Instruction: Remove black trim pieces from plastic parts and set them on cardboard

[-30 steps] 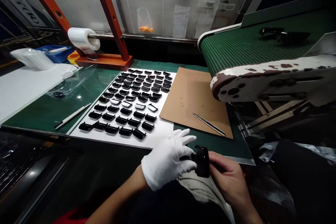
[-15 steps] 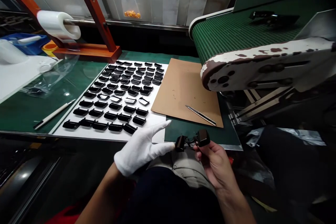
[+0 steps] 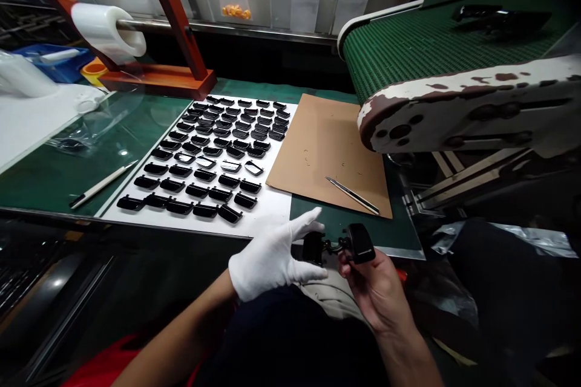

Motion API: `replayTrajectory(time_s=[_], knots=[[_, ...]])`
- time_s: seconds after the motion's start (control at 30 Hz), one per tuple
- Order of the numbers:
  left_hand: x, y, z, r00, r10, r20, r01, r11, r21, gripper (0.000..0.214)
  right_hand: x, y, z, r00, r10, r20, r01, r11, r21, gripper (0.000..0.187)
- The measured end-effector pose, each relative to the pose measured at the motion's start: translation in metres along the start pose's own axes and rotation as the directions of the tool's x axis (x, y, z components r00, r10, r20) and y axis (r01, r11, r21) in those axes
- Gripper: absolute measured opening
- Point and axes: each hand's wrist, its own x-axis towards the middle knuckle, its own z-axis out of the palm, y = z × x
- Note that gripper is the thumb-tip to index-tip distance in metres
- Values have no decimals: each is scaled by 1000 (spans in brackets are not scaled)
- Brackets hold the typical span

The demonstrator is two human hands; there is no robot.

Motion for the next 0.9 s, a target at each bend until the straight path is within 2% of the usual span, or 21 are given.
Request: replayTrajectory(time_s=[0.07,0.27,0.5,0.73,0.9], knots=[[-1,0,2,999,49,-21,-48,998,45,95,-2,0,-3,999,-36,24,37,999,-23,32],[-4,8,5,991,125,49,-133,973,191,97,-6,-2,-7,987,-141,82,148,985,-93,27],[-9,13,10,951,307,-33,-282,909,307,100,-7,-3,-11,968,-210,134,228,965,-133,24],[-3,17,6,969,237,76,-247,877,413,101,-7,0,-18,958,-226,176,258,948,-187,29],[0,17,1,971,202,130,-240,823,514,98,-2,5,-38,967,-138,216,202,927,-315,20]])
